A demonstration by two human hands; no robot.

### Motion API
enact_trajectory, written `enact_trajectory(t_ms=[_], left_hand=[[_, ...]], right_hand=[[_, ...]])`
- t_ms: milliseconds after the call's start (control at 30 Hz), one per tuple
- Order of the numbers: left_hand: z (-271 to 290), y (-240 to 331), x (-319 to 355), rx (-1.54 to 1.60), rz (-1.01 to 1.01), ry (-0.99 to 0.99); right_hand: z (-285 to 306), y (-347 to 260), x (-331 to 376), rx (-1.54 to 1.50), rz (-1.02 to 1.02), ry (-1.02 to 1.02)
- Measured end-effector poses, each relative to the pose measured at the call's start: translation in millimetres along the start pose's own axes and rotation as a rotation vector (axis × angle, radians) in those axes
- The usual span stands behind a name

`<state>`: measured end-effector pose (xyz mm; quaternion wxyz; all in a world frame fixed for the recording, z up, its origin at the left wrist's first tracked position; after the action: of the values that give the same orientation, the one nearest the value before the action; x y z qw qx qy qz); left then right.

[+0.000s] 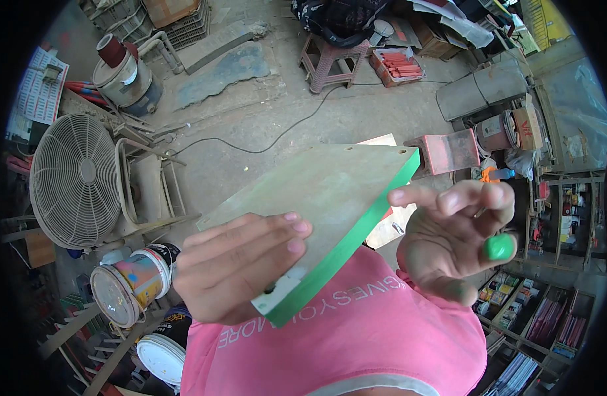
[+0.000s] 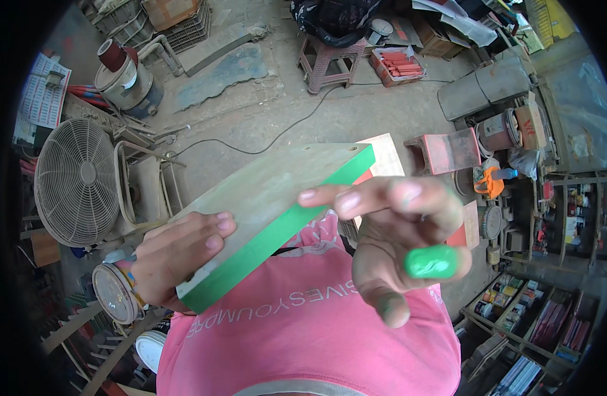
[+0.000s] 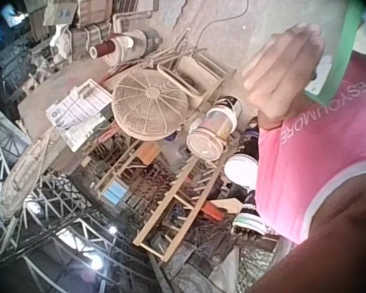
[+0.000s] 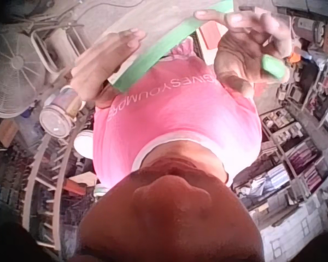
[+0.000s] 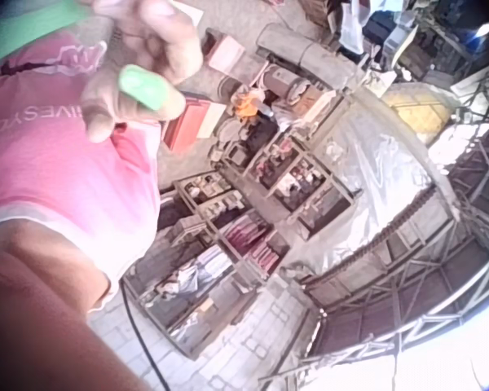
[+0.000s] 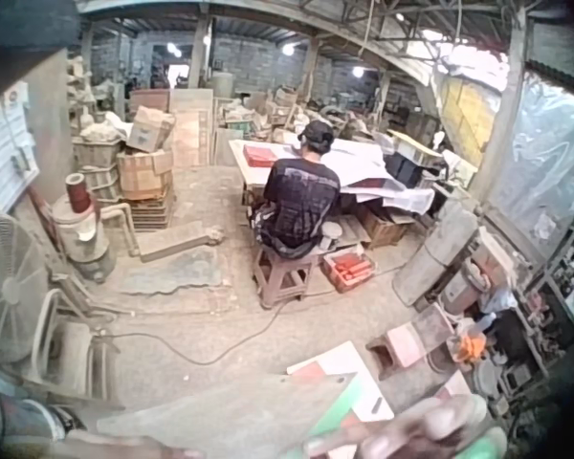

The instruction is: The person paints a rectangular wooden board green using their fingers. They dip their fingers into a paint can and apply the paint to the edges and surfaces of the board. The person then hands the painted board to a coworker who is using a heat gun on another piece of wood.

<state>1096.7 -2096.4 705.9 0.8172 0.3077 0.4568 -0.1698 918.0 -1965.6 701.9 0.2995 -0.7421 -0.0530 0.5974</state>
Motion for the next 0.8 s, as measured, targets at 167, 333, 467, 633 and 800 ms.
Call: enact_trajectory(t_ms=[167, 333, 467, 633, 800], left_hand=[[-5, -5, 1, -0.056, -0.162, -0.066], [-5, 1, 0, -0.108, -0.179, -0.078], [-4, 2, 2, -0.12, -0.184, -0.091], [-3, 4, 6, -0.113, -0.19, -0.096], [-4, 6, 8, -0.135, -0.19, -0.09]], right_hand=[[10, -5, -1, 0.131, -0.148, -0.091], [-2, -4, -8, 0.098, -0.173, -0.169], [-6, 6, -11, 0.079, -0.134, -0.239], [7, 5, -16, 0.347, -0.212, -0.099], [12, 2, -14, 0.286, -0.167, -0.036]])
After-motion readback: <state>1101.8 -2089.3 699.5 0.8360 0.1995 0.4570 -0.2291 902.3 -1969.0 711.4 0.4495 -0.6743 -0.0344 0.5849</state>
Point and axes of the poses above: each hand's wrist, its own x-axis away from the middle knuckle, its own z-axis out of the back of the hand, y = z × x, the point moved 3 cm from there along -x, towards the middle knuckle, and after that the axes turned 13 degrees about -z, right-handed, at the moved point
